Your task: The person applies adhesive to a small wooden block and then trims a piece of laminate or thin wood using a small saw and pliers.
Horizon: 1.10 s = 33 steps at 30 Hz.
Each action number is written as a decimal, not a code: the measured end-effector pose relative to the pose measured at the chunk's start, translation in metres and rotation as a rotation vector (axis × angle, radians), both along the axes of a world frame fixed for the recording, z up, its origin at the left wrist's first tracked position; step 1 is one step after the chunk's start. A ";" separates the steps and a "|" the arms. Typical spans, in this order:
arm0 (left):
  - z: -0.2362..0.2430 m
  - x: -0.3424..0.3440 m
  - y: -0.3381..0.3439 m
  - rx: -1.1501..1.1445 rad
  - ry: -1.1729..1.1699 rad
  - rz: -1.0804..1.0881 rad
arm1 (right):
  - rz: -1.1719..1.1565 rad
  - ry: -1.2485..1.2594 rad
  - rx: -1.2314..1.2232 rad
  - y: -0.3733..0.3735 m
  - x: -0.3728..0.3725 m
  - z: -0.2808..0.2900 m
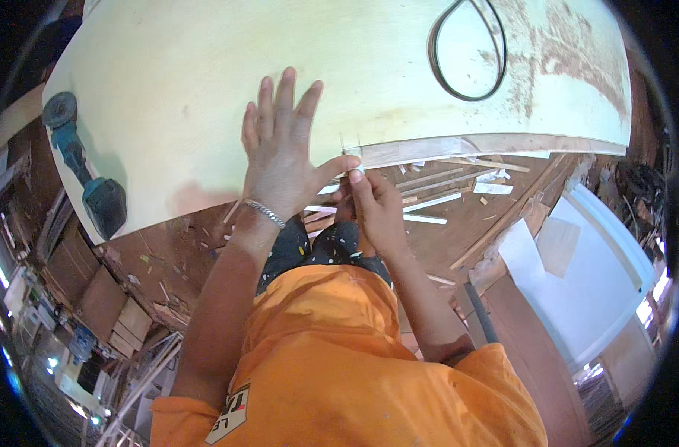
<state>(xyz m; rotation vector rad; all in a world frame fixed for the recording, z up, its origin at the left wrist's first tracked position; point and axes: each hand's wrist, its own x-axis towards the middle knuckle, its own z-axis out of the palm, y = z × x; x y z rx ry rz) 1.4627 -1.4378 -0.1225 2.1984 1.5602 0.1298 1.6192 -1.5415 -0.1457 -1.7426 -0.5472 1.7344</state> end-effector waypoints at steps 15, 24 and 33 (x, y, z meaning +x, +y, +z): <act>-0.002 -0.026 0.003 -0.112 -0.236 0.029 | -0.018 0.041 -0.131 0.021 -0.004 0.030; -0.003 -0.022 -0.001 -0.058 -0.202 0.054 | 0.056 0.084 -0.139 0.019 0.007 0.021; -0.001 -0.016 -0.001 -0.038 -0.143 0.046 | 0.051 0.028 -0.137 0.025 0.010 0.012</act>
